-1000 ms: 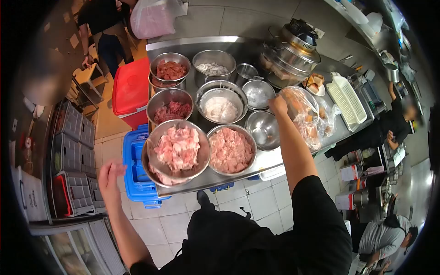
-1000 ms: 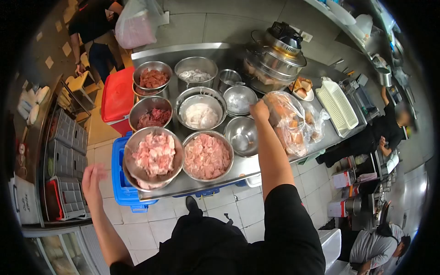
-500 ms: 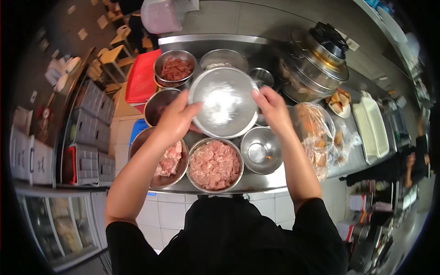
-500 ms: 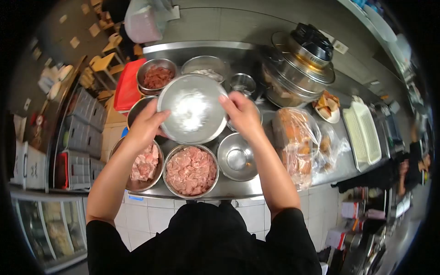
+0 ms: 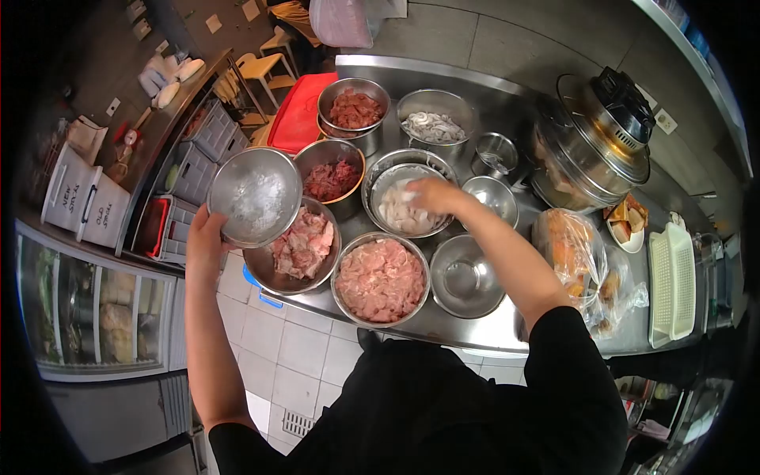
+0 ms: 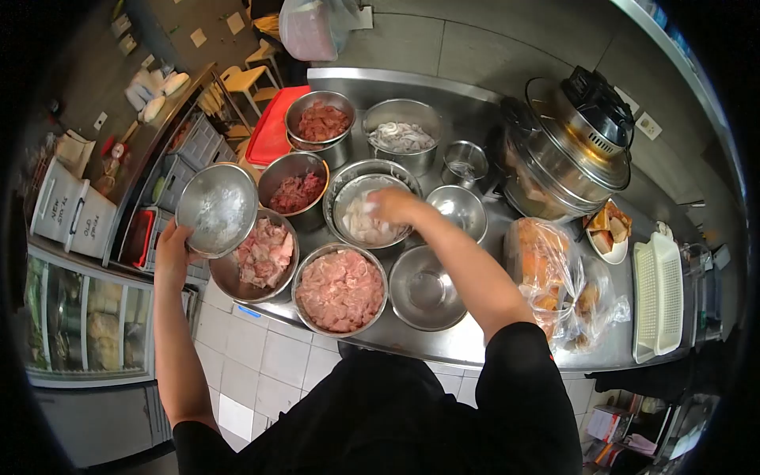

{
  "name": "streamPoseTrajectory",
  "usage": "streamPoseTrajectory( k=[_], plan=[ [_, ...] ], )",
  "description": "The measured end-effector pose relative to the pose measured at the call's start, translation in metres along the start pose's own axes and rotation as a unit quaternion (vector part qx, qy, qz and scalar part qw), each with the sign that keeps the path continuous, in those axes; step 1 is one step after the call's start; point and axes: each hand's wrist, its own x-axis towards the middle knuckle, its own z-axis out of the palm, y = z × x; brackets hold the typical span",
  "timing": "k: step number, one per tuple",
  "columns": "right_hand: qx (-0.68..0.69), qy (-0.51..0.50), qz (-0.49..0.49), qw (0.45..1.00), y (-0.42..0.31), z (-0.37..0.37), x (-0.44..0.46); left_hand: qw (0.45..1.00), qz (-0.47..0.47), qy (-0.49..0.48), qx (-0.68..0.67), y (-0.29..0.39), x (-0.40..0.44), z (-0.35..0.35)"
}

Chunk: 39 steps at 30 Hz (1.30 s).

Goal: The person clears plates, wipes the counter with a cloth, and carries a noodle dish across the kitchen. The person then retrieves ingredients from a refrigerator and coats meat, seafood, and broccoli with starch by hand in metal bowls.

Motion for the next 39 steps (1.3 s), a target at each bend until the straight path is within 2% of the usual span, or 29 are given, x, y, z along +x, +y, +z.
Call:
streamPoseTrajectory(
  k=[2,4,5,6,8,9,10,11,12,13,15,17,19,21,25,26,27,28,30,34,36,37,39],
  plan=[
    [0.060,0.084,-0.063,0.993,0.006,-0.018,-0.002,1.000,0.000,-0.014,0.014,0.000,0.006,0.003],
    [0.099,0.068,-0.027,0.992,-0.020,-0.046,-0.016,0.998,0.014,-0.020,0.063,0.006,0.015,0.023],
    [0.145,0.053,0.007,0.988,-0.038,-0.060,-0.025,0.995,0.010,-0.062,0.078,0.007,0.022,0.033],
    [0.137,0.095,-0.027,0.986,-0.048,-0.067,-0.028,0.990,0.007,-0.105,0.093,0.005,0.029,0.043],
    [0.123,0.097,-0.037,0.987,-0.080,-0.086,-0.039,0.976,0.060,-0.138,0.157,0.007,0.040,0.070],
    [0.111,0.094,-0.050,0.988,-0.098,-0.098,-0.043,0.953,0.069,-0.133,0.264,0.019,0.037,0.083],
    [0.117,0.105,-0.071,0.985,-0.115,-0.105,-0.051,0.953,0.111,-0.151,0.237,-0.040,0.090,0.092],
    [0.109,0.110,-0.073,0.985,-0.126,-0.111,-0.053,0.962,-0.006,-0.199,0.188,0.008,0.057,0.106],
    [0.125,0.089,-0.082,0.985,-0.136,-0.115,-0.054,0.921,0.207,-0.182,0.275,-0.039,0.099,0.113],
    [0.141,0.067,-0.090,0.984,-0.144,-0.118,-0.054,0.963,0.033,-0.231,0.136,0.004,0.063,0.121],
    [0.137,0.043,-0.112,0.983,-0.151,-0.118,-0.049,0.955,0.009,-0.286,0.079,0.013,0.060,0.126],
    [0.073,0.017,-0.074,0.994,-0.166,-0.114,-0.048,0.952,0.006,-0.298,0.067,0.016,0.061,0.127],
    [0.029,0.029,-0.039,0.998,-0.183,-0.105,-0.044,0.949,0.001,-0.312,0.053,0.009,0.063,0.125],
    [0.008,0.110,-0.031,0.993,-0.200,-0.097,-0.047,0.942,0.013,-0.336,0.023,-0.002,0.070,0.126],
    [-0.025,0.103,0.020,0.994,-0.196,-0.079,-0.034,0.933,0.019,-0.358,0.025,0.000,0.068,0.118],
    [-0.144,0.195,-0.130,0.961,-0.185,-0.070,-0.027,0.932,0.008,-0.361,0.018,0.001,0.067,0.118],
    [-0.256,0.277,-0.276,0.884,-0.174,-0.064,-0.021,0.931,-0.003,-0.365,0.012,0.002,0.066,0.116],
    [-0.257,0.275,-0.275,0.885,-0.181,-0.065,-0.023,0.931,-0.004,-0.365,0.010,0.004,0.064,0.114],
    [-0.244,0.214,-0.177,0.929,-0.196,-0.072,-0.027,0.926,-0.010,-0.376,0.023,0.010,0.060,0.108],
    [-0.207,0.231,-0.126,0.942,-0.212,-0.070,-0.031,0.925,-0.025,-0.379,0.027,0.009,0.056,0.103],
    [-0.136,0.335,-0.147,0.921,-0.210,-0.067,-0.030,0.928,0.017,-0.366,0.073,0.006,0.056,0.104],
    [-0.134,0.339,-0.140,0.921,-0.212,-0.067,-0.032,0.925,0.017,-0.372,0.076,0.004,0.056,0.106],
    [-0.096,0.442,-0.147,0.880,-0.214,-0.068,-0.039,0.928,-0.007,-0.374,0.004,-0.001,0.054,0.108]
  ],
)
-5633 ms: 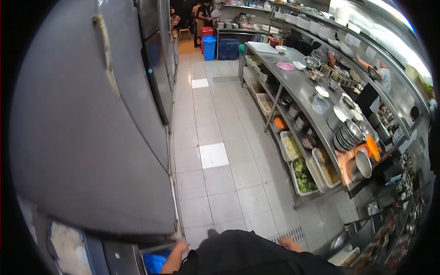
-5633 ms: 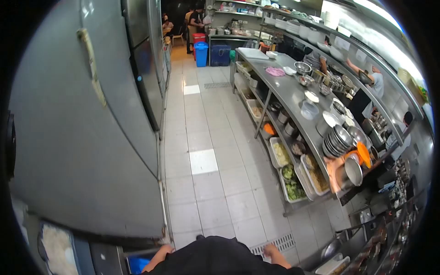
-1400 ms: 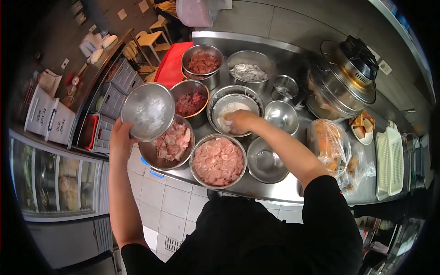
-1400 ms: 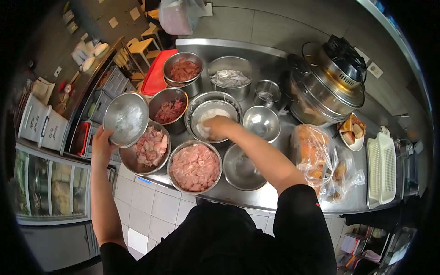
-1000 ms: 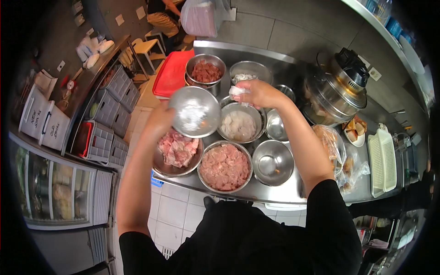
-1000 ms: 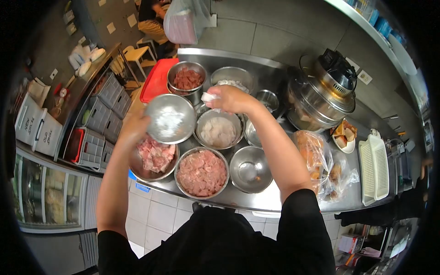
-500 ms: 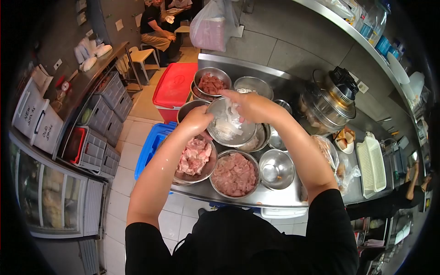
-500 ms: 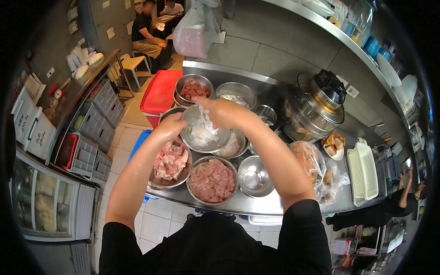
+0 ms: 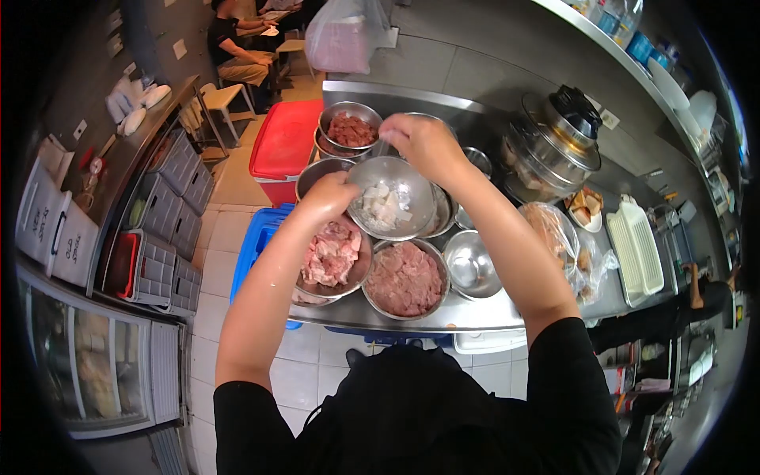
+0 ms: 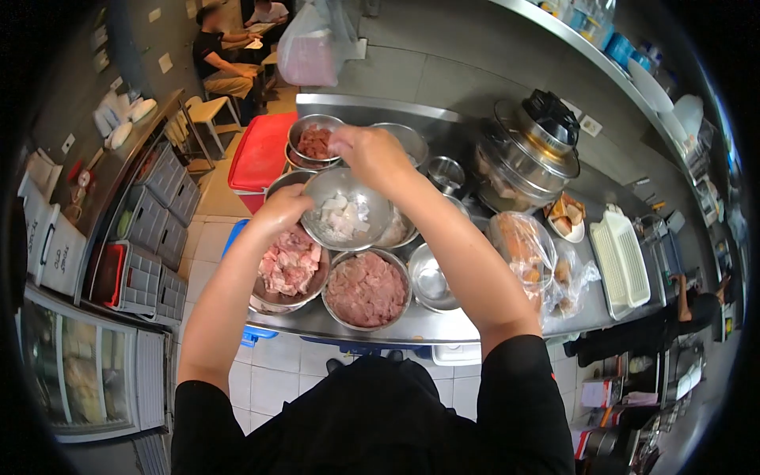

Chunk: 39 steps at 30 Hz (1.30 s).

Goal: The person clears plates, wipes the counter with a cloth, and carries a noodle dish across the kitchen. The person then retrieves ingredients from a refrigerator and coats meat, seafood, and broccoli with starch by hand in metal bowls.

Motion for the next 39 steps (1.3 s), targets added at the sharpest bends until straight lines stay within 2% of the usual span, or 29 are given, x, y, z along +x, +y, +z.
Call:
streamPoseTrajectory(
  k=[2,4,5,6,8,10,11,12,13,15,16,17,18,19,20,21,22,23,24,25,27,29,32,33,35,36,37,38,39],
  plan=[
    [0.017,0.011,0.041,0.999,0.012,-0.004,-0.005,0.989,0.070,0.051,0.120,-0.003,-0.002,-0.005],
    [0.013,0.051,0.107,0.993,0.034,-0.005,-0.013,0.961,0.110,0.161,0.196,-0.002,-0.014,-0.014],
    [-0.001,-0.013,0.173,0.985,0.042,-0.009,-0.018,0.961,0.100,0.193,0.172,-0.012,-0.013,-0.026],
    [0.003,-0.016,0.180,0.984,0.062,-0.004,-0.028,0.963,0.093,0.189,0.166,-0.014,-0.019,-0.038],
    [-0.033,-0.149,0.107,0.982,0.107,0.017,-0.058,0.967,0.073,0.183,0.164,0.002,-0.042,-0.031],
    [-0.043,-0.187,0.149,0.970,0.110,0.008,-0.078,0.983,-0.009,0.159,0.090,0.027,-0.067,-0.006],
    [0.146,-0.198,0.213,0.946,0.108,0.000,-0.091,0.984,0.084,0.134,0.085,0.015,-0.061,0.003],
    [0.327,-0.200,0.267,0.884,0.106,-0.008,-0.103,0.984,0.075,0.134,0.087,0.006,-0.060,0.013],
    [0.364,-0.204,0.243,0.875,0.104,-0.019,-0.119,0.981,0.069,0.133,0.127,0.012,-0.064,0.040],
    [0.327,-0.196,0.320,0.867,0.079,-0.058,-0.151,0.977,0.036,0.106,0.179,0.016,-0.065,0.095],
    [0.236,-0.143,0.281,0.919,0.079,-0.066,-0.176,0.977,0.009,0.086,0.193,0.010,-0.060,0.120],
    [0.212,-0.136,0.304,0.919,0.084,-0.077,-0.198,0.959,0.072,0.112,0.251,-0.026,-0.041,0.138],
    [0.231,-0.131,0.317,0.911,0.098,-0.085,-0.221,0.977,0.004,0.045,0.210,0.001,-0.052,0.167],
    [0.221,-0.054,0.326,0.918,0.112,-0.087,-0.257,0.965,0.030,0.047,0.256,0.005,-0.058,0.195],
    [0.262,-0.065,0.381,0.884,0.109,-0.108,-0.273,0.976,0.043,-0.037,0.212,0.005,-0.055,0.210],
    [0.284,-0.029,0.394,0.874,0.116,-0.117,-0.302,0.981,0.018,-0.081,0.174,0.007,-0.057,0.226],
    [0.248,-0.032,0.446,0.860,0.106,-0.135,-0.317,0.983,-0.007,-0.128,0.132,0.010,-0.058,0.234],
    [0.246,0.005,0.447,0.860,0.111,-0.139,-0.345,0.984,-0.008,-0.119,0.136,0.017,-0.061,0.231],
    [0.243,0.040,0.449,0.859,0.115,-0.143,-0.371,0.980,0.048,-0.075,0.180,0.023,-0.067,0.225],
    [0.244,0.041,0.457,0.855,0.114,-0.147,-0.388,0.969,0.103,-0.031,0.223,0.027,-0.072,0.217],
    [0.247,0.034,0.465,0.850,0.119,-0.151,-0.420,0.952,0.136,0.068,0.264,0.015,-0.068,0.176],
    [0.149,-0.047,0.515,0.843,0.133,-0.141,-0.449,0.946,0.121,0.158,0.256,0.022,-0.074,0.120],
    [0.102,-0.027,0.486,0.867,0.135,-0.127,-0.453,0.881,0.115,0.346,0.301,0.020,-0.087,0.032],
    [0.106,-0.004,0.459,0.882,0.154,-0.118,-0.473,0.881,0.110,0.347,0.303,0.013,-0.094,0.008],
    [0.083,0.011,0.487,0.869,0.133,-0.124,-0.449,0.741,0.043,0.384,0.550,0.002,-0.105,-0.028],
    [0.057,0.030,0.514,0.855,0.124,-0.126,-0.438,0.741,0.044,0.385,0.547,-0.006,-0.107,-0.038],
    [-0.040,-0.007,0.480,0.876,0.125,-0.128,-0.437,0.793,-0.040,0.311,0.522,-0.013,-0.109,-0.046],
    [-0.045,-0.006,0.479,0.877,0.125,-0.127,-0.435,0.833,-0.121,0.230,0.488,-0.017,-0.112,-0.054],
    [-0.080,0.033,0.434,0.897,0.126,-0.123,-0.430,0.836,-0.118,0.229,0.484,-0.024,-0.112,-0.060]
  ],
)
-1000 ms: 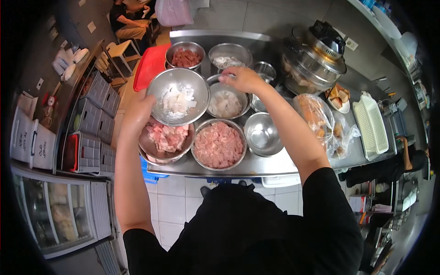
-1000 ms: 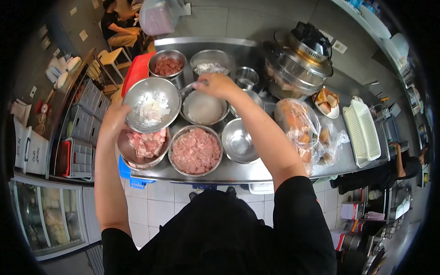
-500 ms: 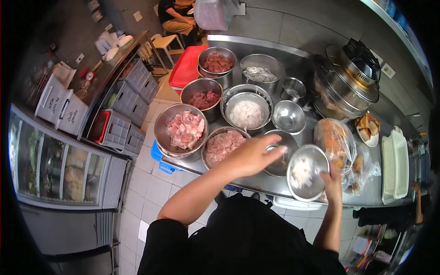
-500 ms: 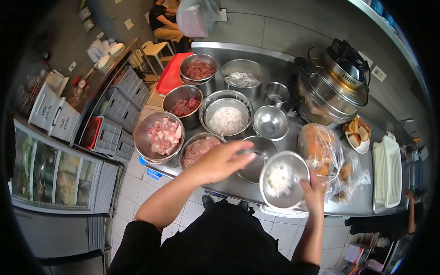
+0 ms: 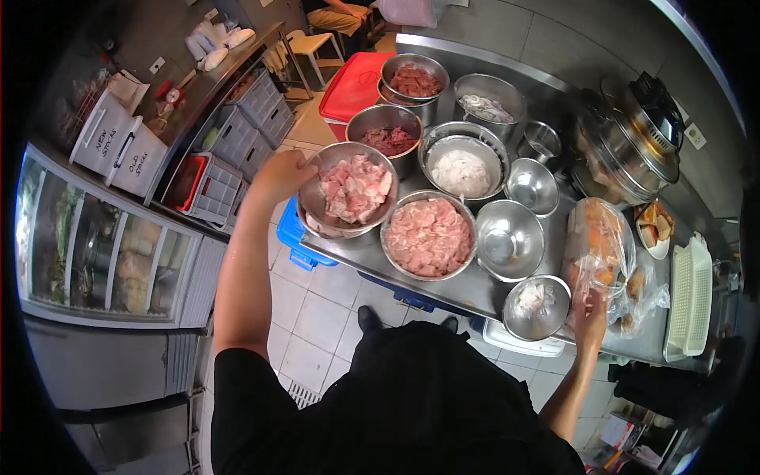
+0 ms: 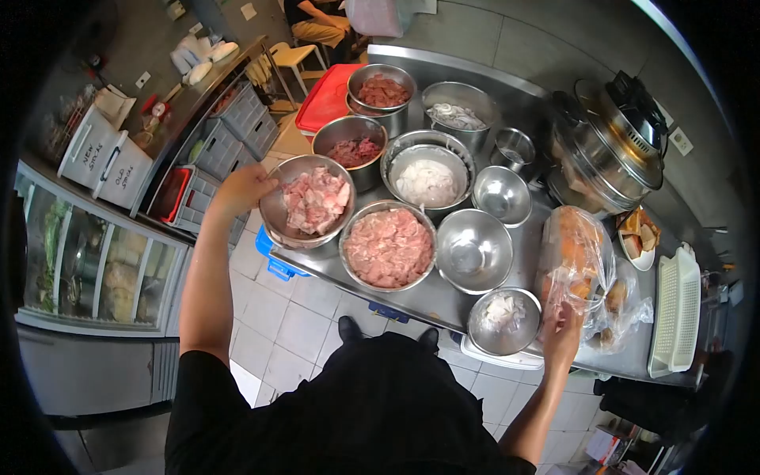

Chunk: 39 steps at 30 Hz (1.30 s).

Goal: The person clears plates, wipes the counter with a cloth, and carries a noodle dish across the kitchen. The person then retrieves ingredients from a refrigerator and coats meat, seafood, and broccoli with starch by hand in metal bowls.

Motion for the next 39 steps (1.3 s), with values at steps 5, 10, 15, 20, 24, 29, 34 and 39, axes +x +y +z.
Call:
streamPoseTrajectory(
  k=[5,10,15,20,24,29,34,39],
  plan=[
    [0.186,0.005,-0.119,0.975,-0.133,0.046,0.001,0.988,0.080,0.057,-0.121,-0.015,0.003,0.023],
    [0.079,-0.163,-0.403,0.897,-0.373,0.120,-0.016,0.972,0.106,0.000,-0.210,-0.028,0.009,0.025],
    [-0.156,-0.234,-0.399,0.873,-0.433,0.196,0.002,0.968,0.151,0.041,-0.195,-0.029,0.002,0.023],
    [-0.197,-0.303,-0.344,0.867,-0.427,0.203,0.005,0.964,0.142,0.072,-0.214,-0.031,-0.004,0.025],
    [-0.028,-0.289,-0.337,0.895,-0.407,0.210,0.012,0.963,0.140,0.072,-0.217,-0.028,-0.011,0.023],
    [0.354,-0.360,-0.093,0.858,-0.396,0.214,0.026,0.964,0.176,0.113,-0.167,-0.020,-0.022,0.014],
    [0.654,-0.343,0.000,0.675,-0.406,0.199,0.026,0.960,0.140,0.173,-0.167,-0.022,-0.028,-0.010],
    [0.744,-0.319,0.004,0.587,-0.420,0.198,0.022,0.950,0.108,0.220,-0.195,-0.043,-0.028,-0.025]
  ],
)
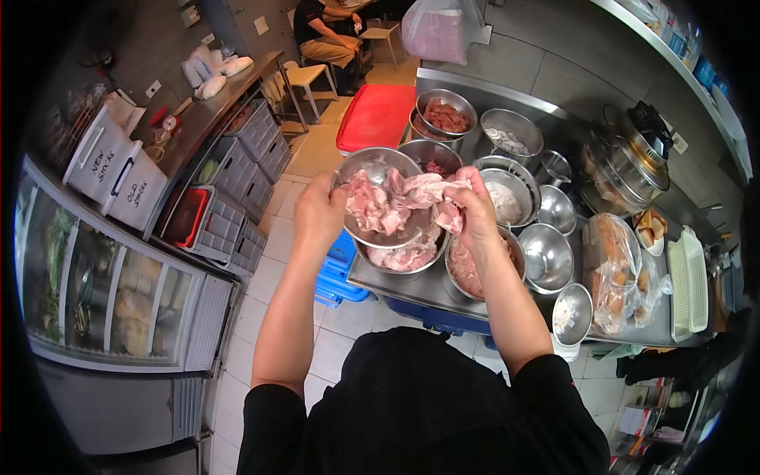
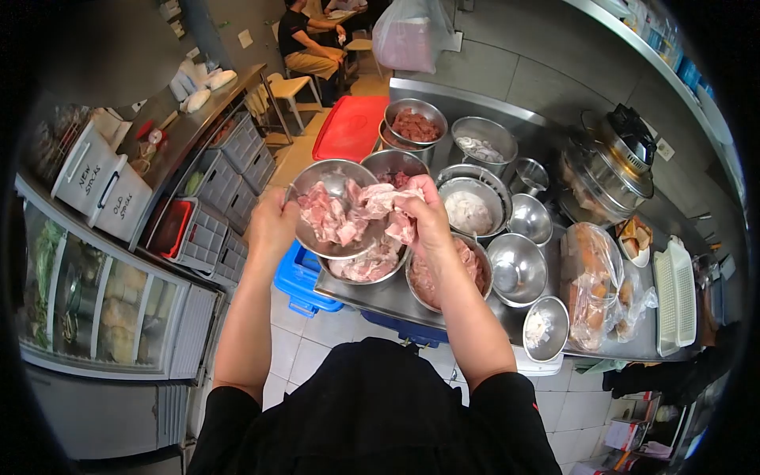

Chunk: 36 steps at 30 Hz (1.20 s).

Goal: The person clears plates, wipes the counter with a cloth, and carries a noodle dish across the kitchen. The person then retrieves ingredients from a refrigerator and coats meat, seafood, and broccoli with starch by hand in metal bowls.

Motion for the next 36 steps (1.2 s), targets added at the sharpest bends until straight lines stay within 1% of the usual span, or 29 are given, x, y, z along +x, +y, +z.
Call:
streamPoseTrajectory(
  k=[2,3,4,5,6,7,8,10,12,13,14,15,16,17,19,20,21,22,23,24,26,28,30,31,32,33,34,36],
  plan=[
    [-0.006,0.002,-0.007,1.000,0.001,-0.001,0.000,0.999,-0.008,0.038,-0.025,-0.012,0.005,-0.002],
    [-0.050,-0.018,-0.024,0.998,0.012,-0.008,0.005,0.999,-0.004,0.034,-0.028,-0.018,0.008,0.000],
    [-0.051,-0.010,-0.028,0.998,0.016,-0.006,0.010,0.998,-0.034,0.004,-0.054,-0.024,0.012,0.003],
    [-0.100,-0.022,-0.013,0.995,0.022,-0.002,0.016,0.994,-0.064,-0.028,-0.080,-0.031,0.014,0.007],
    [-0.149,-0.032,0.002,0.988,0.028,0.002,0.022,0.994,-0.062,-0.039,-0.083,-0.039,0.016,0.014],
    [-0.162,-0.041,0.002,0.986,0.034,0.010,0.029,0.991,-0.069,-0.063,-0.098,-0.046,0.020,0.021],
    [-0.235,-0.039,0.028,0.971,0.033,0.021,0.036,0.987,-0.076,-0.086,-0.113,-0.049,0.025,0.025],
    [-0.303,-0.034,-0.036,0.952,0.037,0.039,0.051,0.986,-0.056,-0.103,-0.119,-0.054,0.032,0.029],
    [-0.260,-0.031,-0.072,0.962,0.031,0.055,0.059,0.984,-0.040,-0.119,-0.127,-0.067,0.040,0.031],
    [-0.242,-0.030,-0.098,0.965,0.027,0.059,0.062,0.986,-0.017,-0.114,-0.123,-0.078,0.047,0.037],
    [-0.239,-0.006,-0.131,0.962,0.025,0.061,0.064,0.987,0.006,-0.110,-0.119,-0.087,0.053,0.041],
    [-0.220,-0.011,-0.144,0.965,0.019,0.061,0.062,0.984,0.006,-0.124,-0.125,-0.098,0.059,0.046],
    [-0.201,-0.012,-0.158,0.967,0.011,0.066,0.054,0.984,0.012,-0.107,-0.143,-0.108,0.066,0.050],
    [-0.178,0.012,-0.171,0.969,0.008,0.068,0.046,0.982,0.017,-0.093,-0.161,-0.113,0.071,0.050],
    [-0.161,0.008,-0.153,0.975,0.006,0.056,0.026,0.984,-0.024,-0.097,-0.145,-0.123,0.084,0.039],
    [-0.163,0.014,-0.136,0.977,0.011,0.044,0.016,0.985,-0.024,-0.095,-0.143,-0.150,0.098,0.045],
    [-0.310,0.034,-0.086,0.946,0.022,0.034,0.008,0.985,-0.026,-0.092,-0.141,-0.177,0.110,0.052],
    [-0.446,0.048,-0.028,0.893,0.034,0.023,0.001,0.981,-0.026,-0.090,-0.171,-0.183,0.113,0.047],
    [-0.650,0.024,-0.015,0.759,0.047,0.020,-0.006,0.976,-0.025,-0.084,-0.200,-0.180,0.117,0.034],
    [-0.845,-0.009,-0.106,0.524,0.054,0.019,-0.022,0.975,-0.024,-0.093,-0.200,-0.176,0.118,0.025],
    [-0.767,0.130,-0.052,0.626,0.060,0.036,-0.047,0.978,-0.020,-0.085,-0.191,-0.172,0.113,0.003],
    [-0.749,0.168,0.140,0.625,0.055,0.045,-0.075,0.975,-0.039,-0.084,-0.201,-0.172,0.101,-0.006],
    [-0.773,0.132,0.190,0.591,0.079,0.029,-0.113,0.973,0.015,-0.078,-0.216,-0.183,0.091,-0.005],
    [-0.820,0.140,0.126,0.541,0.099,0.016,-0.128,0.975,0.008,-0.098,-0.198,-0.182,0.086,-0.006],
    [-0.859,0.151,0.063,0.486,0.120,-0.001,-0.138,0.976,0.011,-0.095,-0.195,-0.179,0.079,-0.007],
    [-0.860,0.157,0.121,0.471,0.137,-0.023,-0.140,0.972,-0.003,-0.107,-0.212,-0.173,0.072,-0.006],
    [-0.880,0.123,0.060,0.455,0.159,-0.047,-0.142,0.966,-0.015,-0.119,-0.231,-0.171,0.067,-0.006],
    [-0.884,0.178,0.049,0.429,0.170,-0.034,-0.132,0.967,0.013,-0.125,-0.222,-0.181,0.061,-0.005]
  ],
)
